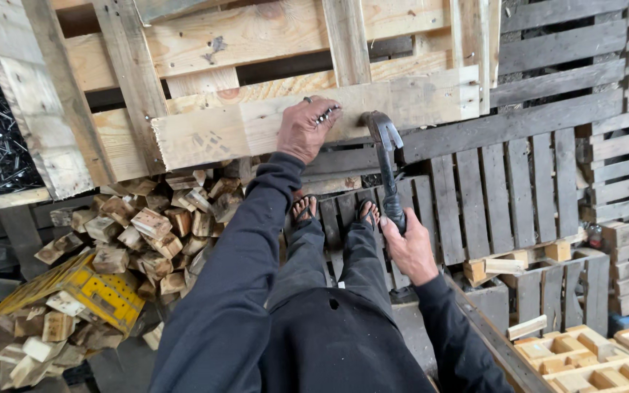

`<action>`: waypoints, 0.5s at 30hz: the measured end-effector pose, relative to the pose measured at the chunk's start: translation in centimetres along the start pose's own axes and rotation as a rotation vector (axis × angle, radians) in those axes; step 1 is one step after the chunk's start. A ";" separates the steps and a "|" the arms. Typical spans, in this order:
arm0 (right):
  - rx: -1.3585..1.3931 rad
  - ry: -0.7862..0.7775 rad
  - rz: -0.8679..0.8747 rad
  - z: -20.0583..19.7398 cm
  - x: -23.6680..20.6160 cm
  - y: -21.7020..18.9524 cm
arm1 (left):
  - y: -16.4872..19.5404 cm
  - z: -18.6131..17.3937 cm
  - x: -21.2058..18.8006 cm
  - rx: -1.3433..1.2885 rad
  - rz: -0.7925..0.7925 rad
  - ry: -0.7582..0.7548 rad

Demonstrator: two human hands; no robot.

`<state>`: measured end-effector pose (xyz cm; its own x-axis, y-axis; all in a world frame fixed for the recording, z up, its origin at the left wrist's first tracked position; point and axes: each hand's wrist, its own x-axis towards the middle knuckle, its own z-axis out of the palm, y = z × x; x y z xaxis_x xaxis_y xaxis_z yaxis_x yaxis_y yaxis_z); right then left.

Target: The person assembles a wooden pallet by nailing small wooden blocks and planks together using a hammer. They retrieve nails from a container, position the blocks, and drive nails into the pallet structure.

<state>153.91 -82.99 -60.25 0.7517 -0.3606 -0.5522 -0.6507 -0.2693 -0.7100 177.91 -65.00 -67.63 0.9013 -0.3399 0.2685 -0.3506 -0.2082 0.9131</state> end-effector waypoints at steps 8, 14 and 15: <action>0.033 -0.045 -0.160 -0.5 -1.7 -5.3 | 0.5 -0.2 0.4 0.023 -0.015 -0.006; 0.022 -0.028 -0.034 -1.3 -2.3 -7.8 | -0.5 -0.1 0.5 0.092 0.064 -0.071; 0.105 -0.040 -0.072 -1.8 -3.0 -8.0 | -0.6 -0.2 0.6 0.030 0.062 -0.041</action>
<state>156.70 -81.39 -52.10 0.8010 -0.3071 -0.5139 -0.5819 -0.1978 -0.7888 178.75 -64.94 -67.99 0.8667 -0.3898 0.3114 -0.4138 -0.2130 0.8851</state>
